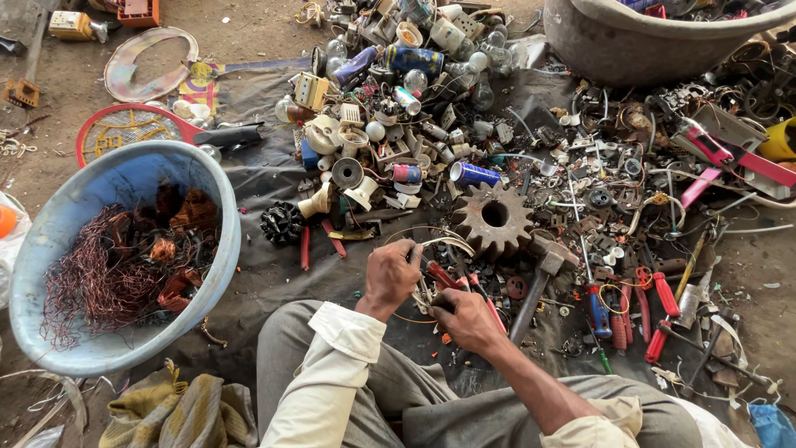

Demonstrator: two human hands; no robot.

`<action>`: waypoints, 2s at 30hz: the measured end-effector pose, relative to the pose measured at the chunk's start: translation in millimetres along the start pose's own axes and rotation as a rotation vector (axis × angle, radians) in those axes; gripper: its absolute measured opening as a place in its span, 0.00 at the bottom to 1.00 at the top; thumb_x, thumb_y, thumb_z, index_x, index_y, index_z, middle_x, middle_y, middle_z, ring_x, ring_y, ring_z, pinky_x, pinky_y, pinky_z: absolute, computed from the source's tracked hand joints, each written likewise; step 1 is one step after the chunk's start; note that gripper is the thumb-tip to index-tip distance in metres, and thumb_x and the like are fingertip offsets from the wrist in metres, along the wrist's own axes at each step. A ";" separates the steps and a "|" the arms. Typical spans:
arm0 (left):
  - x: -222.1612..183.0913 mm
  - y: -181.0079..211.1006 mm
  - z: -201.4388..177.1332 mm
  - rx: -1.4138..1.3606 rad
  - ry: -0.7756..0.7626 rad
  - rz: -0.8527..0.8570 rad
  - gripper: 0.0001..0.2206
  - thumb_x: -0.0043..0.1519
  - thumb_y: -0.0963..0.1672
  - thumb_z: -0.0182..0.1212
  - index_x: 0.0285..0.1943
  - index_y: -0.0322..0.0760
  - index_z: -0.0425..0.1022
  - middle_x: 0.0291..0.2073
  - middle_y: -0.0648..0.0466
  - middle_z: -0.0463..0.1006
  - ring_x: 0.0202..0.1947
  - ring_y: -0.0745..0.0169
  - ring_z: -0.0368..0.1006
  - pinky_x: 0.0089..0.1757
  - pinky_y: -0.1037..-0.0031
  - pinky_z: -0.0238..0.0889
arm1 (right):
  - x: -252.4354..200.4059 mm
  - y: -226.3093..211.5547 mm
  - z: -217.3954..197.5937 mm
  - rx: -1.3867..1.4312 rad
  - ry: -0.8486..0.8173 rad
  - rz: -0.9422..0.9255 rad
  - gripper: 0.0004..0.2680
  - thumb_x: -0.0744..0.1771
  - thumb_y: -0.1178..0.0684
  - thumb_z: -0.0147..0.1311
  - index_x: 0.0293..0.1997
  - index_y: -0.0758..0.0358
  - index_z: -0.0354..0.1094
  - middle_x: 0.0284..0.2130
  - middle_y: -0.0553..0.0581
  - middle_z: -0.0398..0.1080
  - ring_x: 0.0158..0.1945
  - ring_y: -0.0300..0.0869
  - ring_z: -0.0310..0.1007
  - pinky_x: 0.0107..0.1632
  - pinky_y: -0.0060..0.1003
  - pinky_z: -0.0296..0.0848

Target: The person uses pliers and a hammer to dismantle and extract components from various scrap metal items and electrical fixtures in a recycling area.

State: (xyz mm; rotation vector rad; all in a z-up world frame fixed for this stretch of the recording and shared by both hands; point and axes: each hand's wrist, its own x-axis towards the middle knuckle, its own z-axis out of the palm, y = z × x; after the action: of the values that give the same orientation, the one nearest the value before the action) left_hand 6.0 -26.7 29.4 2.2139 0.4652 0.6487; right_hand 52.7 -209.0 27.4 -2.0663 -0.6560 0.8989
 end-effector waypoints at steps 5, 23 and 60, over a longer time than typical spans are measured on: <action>2.3 -7.8 3.9 0.039 -0.004 -0.145 0.09 0.61 0.45 0.64 0.32 0.34 0.81 0.23 0.43 0.80 0.24 0.43 0.77 0.28 0.60 0.67 | -11.7 -18.8 -9.4 -0.140 0.004 0.047 0.07 0.67 0.52 0.58 0.42 0.64 0.76 0.21 0.57 0.74 0.23 0.37 0.70 0.29 0.36 0.68; -14.6 14.6 -22.5 -0.313 0.271 -0.321 0.20 0.64 0.51 0.58 0.52 0.29 0.75 0.50 0.44 0.72 0.50 0.55 0.68 0.50 0.63 0.64 | 1.8 4.8 -16.5 1.320 -0.076 0.239 0.07 0.69 0.56 0.47 0.45 0.70 0.67 0.36 0.67 0.78 0.33 0.50 0.81 0.37 0.46 0.83; -0.1 22.6 -10.5 -1.314 -0.027 -1.294 0.14 0.68 0.49 0.55 0.30 0.39 0.67 0.18 0.61 0.60 0.15 0.71 0.51 0.23 0.75 0.53 | -10.4 -47.5 -51.0 -0.520 0.543 -0.939 0.14 0.63 0.52 0.66 0.49 0.66 0.70 0.41 0.59 0.75 0.44 0.52 0.76 0.50 0.49 0.74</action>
State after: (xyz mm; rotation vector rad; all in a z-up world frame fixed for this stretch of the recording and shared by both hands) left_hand 2.5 -35.1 52.6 0.4344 0.9348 0.0684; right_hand 78.8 -212.0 92.8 -1.9253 -1.4523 -0.3906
